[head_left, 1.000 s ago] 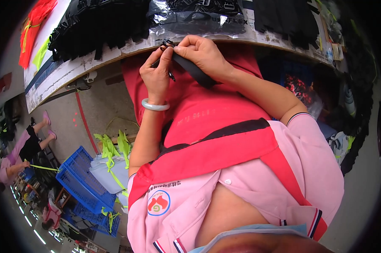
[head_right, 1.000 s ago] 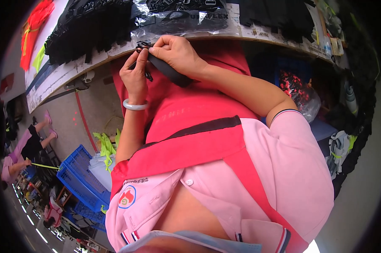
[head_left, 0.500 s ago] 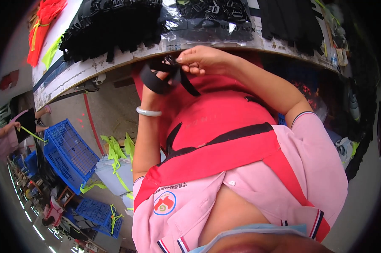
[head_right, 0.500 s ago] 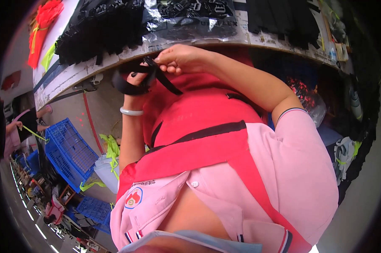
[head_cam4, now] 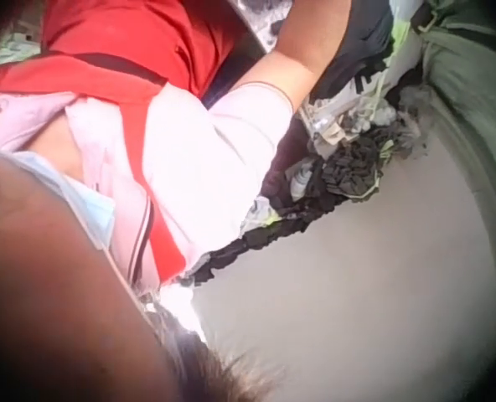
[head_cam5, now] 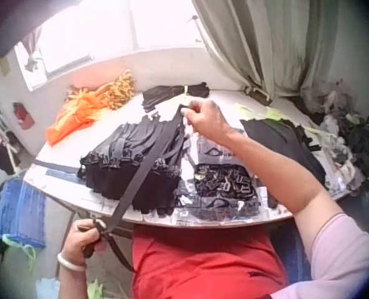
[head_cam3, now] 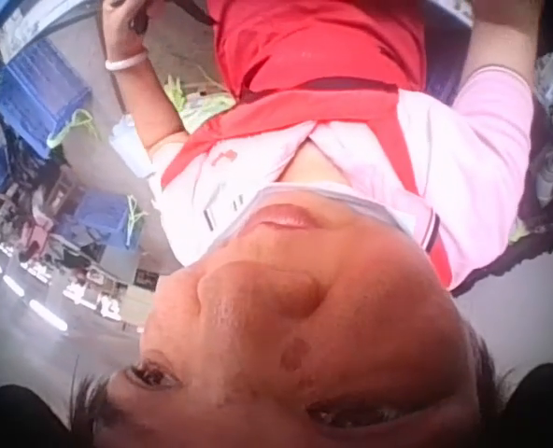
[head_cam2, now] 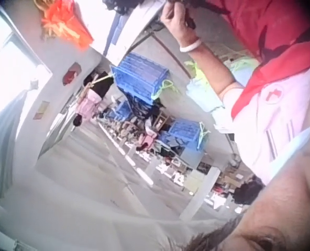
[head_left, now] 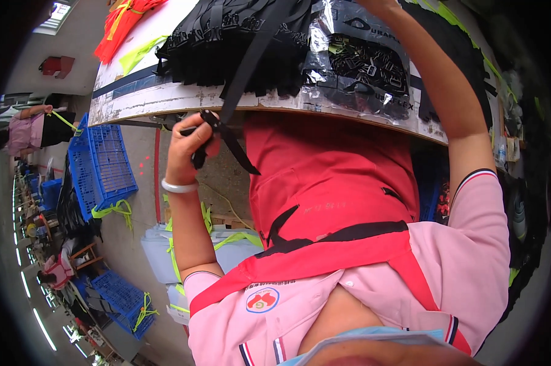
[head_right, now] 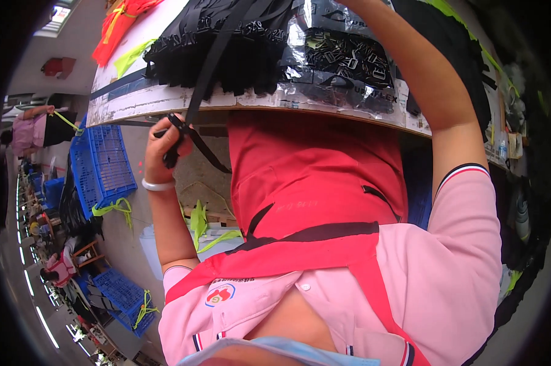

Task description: Attaching plastic buckles to black fabric straps at a workbench.

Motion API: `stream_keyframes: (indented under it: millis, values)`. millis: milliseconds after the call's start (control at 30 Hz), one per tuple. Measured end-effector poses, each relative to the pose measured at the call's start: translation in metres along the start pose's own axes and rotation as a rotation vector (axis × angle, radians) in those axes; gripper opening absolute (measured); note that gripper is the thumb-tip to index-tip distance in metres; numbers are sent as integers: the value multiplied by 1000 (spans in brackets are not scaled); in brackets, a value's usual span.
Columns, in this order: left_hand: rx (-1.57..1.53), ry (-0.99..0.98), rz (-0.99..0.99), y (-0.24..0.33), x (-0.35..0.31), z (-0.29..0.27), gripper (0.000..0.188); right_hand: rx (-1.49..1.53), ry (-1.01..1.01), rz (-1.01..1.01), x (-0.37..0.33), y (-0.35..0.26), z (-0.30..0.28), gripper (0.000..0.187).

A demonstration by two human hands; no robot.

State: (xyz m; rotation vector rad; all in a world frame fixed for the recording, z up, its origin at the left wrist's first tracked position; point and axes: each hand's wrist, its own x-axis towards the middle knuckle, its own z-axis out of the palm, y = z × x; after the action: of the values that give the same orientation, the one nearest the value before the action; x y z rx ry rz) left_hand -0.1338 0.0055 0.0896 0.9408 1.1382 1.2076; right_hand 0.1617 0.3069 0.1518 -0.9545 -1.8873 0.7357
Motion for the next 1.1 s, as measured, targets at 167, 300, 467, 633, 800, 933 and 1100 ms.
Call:
stream_keyframes:
  millis: [167,300,467,633,800,933,1100]
  values:
    - [196,112,201,82,75,-49,27,161,133,-113,51,-81,22,23]
    - [237,221,109,80,133,-81,33,251,-8,-2,43,-72,54,27]
    - [409,615,247,37,139,-90,31,128,-242,-71,-35,-26,95,18]
    - [190,586,303,-18,100,-37,29,362,-617,357,-117,-28,108,25]
    - [51,353,217,-103,72,57,45,409,-751,377,-195,-33,136,35]
    - [-245,422,44,-115,62,89,53,553,-604,526,-224,-10,127,30]
    - [-316,227,-49,-108,61,93,37,832,-613,612,-225,-2,85,35]
